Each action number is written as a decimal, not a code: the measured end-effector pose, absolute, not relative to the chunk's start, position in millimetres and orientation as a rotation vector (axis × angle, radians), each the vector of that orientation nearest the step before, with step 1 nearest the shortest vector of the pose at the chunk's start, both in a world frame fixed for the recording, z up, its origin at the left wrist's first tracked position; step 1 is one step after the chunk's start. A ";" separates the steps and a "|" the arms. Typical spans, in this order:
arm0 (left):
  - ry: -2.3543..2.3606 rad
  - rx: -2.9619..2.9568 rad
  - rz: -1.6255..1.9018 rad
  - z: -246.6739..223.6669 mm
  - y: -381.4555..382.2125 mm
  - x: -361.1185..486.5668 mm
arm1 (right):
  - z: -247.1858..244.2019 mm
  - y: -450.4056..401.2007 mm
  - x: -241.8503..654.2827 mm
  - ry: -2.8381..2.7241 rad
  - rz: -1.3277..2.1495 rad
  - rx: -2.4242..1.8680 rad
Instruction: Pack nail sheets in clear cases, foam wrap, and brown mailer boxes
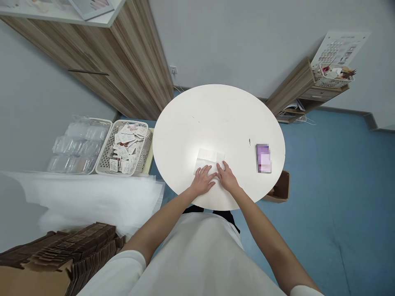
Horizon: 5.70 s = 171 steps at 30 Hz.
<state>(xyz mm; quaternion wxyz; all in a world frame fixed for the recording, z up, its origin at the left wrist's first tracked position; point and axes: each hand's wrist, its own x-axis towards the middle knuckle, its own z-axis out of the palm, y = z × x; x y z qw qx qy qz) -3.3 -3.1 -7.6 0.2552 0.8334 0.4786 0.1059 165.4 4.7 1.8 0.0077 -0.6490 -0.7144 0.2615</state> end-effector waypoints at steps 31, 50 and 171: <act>1.559 0.966 0.626 -2.7 8.6 -33.0 | -3.4 -8.6 140.2 -2.279 0.784 -1.965; 1.485 2.004 0.290 -7.5 -22.7 27.6 | 2.9 23.2 152.8 -1.693 1.421 -1.891; 1.830 0.927 1.107 -36.4 123.0 -212.6 | -30.9 121.9 -65.3 -1.310 1.401 -1.659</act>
